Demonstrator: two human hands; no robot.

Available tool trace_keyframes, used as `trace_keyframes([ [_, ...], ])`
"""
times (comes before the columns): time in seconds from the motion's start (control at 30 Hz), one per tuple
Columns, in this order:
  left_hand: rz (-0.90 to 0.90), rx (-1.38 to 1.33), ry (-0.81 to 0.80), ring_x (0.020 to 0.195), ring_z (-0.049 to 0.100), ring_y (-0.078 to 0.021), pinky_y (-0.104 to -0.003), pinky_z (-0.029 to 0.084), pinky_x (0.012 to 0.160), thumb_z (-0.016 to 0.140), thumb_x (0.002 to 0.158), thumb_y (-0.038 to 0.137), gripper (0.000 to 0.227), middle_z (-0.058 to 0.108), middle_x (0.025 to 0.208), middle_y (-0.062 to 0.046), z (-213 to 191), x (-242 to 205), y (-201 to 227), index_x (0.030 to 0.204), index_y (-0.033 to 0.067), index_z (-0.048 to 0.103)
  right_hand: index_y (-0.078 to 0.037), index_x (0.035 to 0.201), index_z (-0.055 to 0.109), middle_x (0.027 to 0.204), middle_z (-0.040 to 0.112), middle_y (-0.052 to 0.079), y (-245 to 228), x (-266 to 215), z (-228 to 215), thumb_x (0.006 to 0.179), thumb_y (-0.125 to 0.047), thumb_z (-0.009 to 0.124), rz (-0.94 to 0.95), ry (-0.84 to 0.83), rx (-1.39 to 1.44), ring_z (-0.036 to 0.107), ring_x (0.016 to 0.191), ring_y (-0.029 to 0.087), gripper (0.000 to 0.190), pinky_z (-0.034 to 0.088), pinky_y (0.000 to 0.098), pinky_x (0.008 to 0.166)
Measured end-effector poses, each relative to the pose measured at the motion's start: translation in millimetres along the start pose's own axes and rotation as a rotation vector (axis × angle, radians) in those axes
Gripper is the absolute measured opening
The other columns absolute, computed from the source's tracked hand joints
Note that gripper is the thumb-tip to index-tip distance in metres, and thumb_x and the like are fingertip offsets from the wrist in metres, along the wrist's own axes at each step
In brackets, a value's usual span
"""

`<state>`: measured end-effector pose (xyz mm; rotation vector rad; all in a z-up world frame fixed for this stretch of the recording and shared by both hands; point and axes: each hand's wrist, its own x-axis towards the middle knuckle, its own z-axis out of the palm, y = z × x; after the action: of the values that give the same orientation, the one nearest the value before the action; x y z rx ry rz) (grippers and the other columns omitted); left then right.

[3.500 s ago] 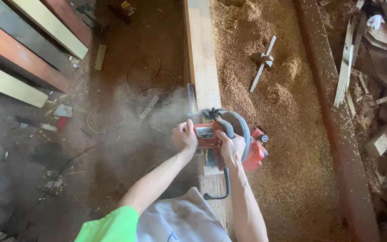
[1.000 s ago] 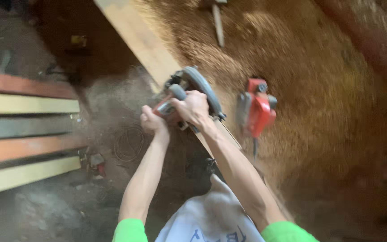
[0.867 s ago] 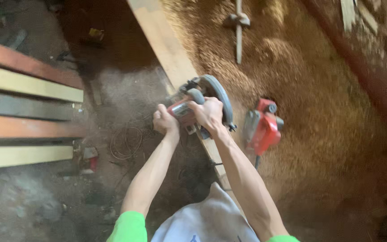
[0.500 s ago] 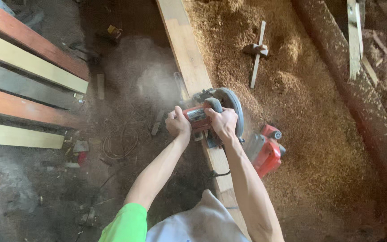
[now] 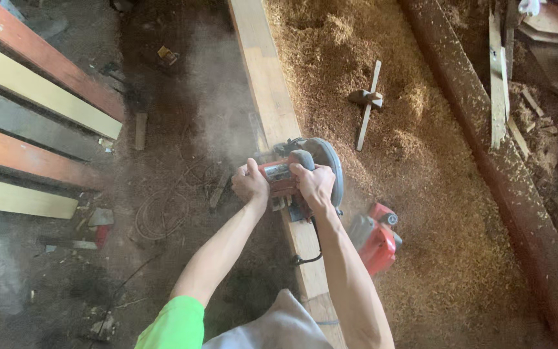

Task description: The person uses a circular saw to cut a long wooden plank that is resting on a support beam. They guide the saw along the length of the plank, making multiple passes to complete the cut while sawdust accumulates on the floor.

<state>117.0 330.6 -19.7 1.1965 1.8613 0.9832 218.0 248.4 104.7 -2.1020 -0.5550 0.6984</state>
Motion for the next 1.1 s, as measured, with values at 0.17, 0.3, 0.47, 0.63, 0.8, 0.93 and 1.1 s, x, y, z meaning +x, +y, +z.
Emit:
trace_keyframes([
  [0.17, -0.026, -0.143, -0.071, 0.091, 0.075, -0.0381, -0.049, 0.056, 0.087, 0.054, 0.094, 0.051, 0.056, 0.076, 0.09, -0.024, -5.4, 3.3, 11.3, 0.095, -0.001, 0.077, 0.003, 0.086, 0.08, 0.072, 0.075, 0.011, -2.4, 7.9, 2.6, 0.074, -0.033, 0.079, 0.019, 0.0, -0.024, 0.07, 0.065, 0.018, 0.038, 0.055, 0.0344, 0.064],
  [0.3, -0.02, -0.233, -0.065, 0.093, 0.074, -0.0384, -0.049, 0.056, 0.085, 0.058, 0.092, 0.052, 0.059, 0.075, 0.092, -0.025, -5.3, 9.1, 11.0, 0.097, -0.004, 0.074, 0.006, 0.086, 0.08, 0.076, 0.076, 0.015, -7.4, 19.3, 6.0, 0.071, -0.036, 0.081, -0.016, 0.054, -0.118, 0.071, 0.07, 0.02, 0.045, 0.055, 0.0341, 0.07],
  [0.47, -0.135, -0.245, -0.152, 0.106, 0.071, -0.0354, -0.046, 0.053, 0.094, 0.059, 0.089, 0.055, 0.066, 0.074, 0.11, -0.025, -1.0, 9.2, -4.7, 0.114, -0.0048, 0.07, 0.004, 0.087, 0.079, 0.075, 0.077, 0.014, -10.5, 22.6, 7.5, 0.068, -0.035, 0.079, -0.052, 0.05, -0.064, 0.073, 0.07, 0.019, 0.043, 0.055, 0.034, 0.071],
  [0.63, -0.178, -0.298, -0.225, 0.121, 0.061, -0.0346, -0.044, 0.046, 0.099, 0.069, 0.089, 0.06, 0.079, 0.063, 0.128, -0.025, -3.0, -12.5, -28.9, 0.131, -0.0061, 0.058, 0.003, 0.08, 0.08, 0.067, 0.074, 0.013, -19.4, 21.1, 11.3, 0.069, -0.035, 0.079, -0.037, 0.041, -0.054, 0.072, 0.063, 0.019, 0.039, 0.057, 0.0348, 0.066],
  [0.8, -0.228, -0.146, -0.427, 0.118, 0.068, -0.0329, -0.042, 0.049, 0.099, 0.062, 0.089, 0.065, 0.074, 0.073, 0.121, -0.02, -19.5, -12.0, -27.0, 0.125, 0.0008, 0.07, 0.003, 0.076, 0.079, 0.066, 0.074, 0.013, -23.1, 28.2, 14.3, 0.071, -0.036, 0.079, -0.005, 0.027, -0.046, 0.07, 0.06, 0.019, 0.039, 0.056, 0.0348, 0.062],
  [0.93, -0.106, -0.094, -0.439, 0.115, 0.07, -0.0349, -0.044, 0.051, 0.097, 0.058, 0.09, 0.066, 0.073, 0.075, 0.116, -0.024, -10.8, 1.0, -35.4, 0.122, 0.0015, 0.073, 0.004, 0.075, 0.077, 0.067, 0.074, 0.011, -24.1, 33.4, 18.3, 0.069, -0.032, 0.08, -0.006, 0.035, 0.034, 0.07, 0.059, 0.017, 0.036, 0.055, 0.0335, 0.058],
  [1.1, -0.034, 0.159, -0.394, 0.113, 0.064, -0.0436, -0.049, 0.048, 0.093, 0.056, 0.095, 0.075, 0.09, 0.066, 0.113, -0.033, 13.6, 23.6, -50.8, 0.12, -0.0111, 0.064, 0.003, 0.076, 0.077, 0.067, 0.073, 0.012, -30.9, 40.2, 18.3, 0.072, -0.032, 0.08, -0.019, 0.013, -0.034, 0.068, 0.06, 0.017, 0.036, 0.054, 0.0332, 0.059],
])
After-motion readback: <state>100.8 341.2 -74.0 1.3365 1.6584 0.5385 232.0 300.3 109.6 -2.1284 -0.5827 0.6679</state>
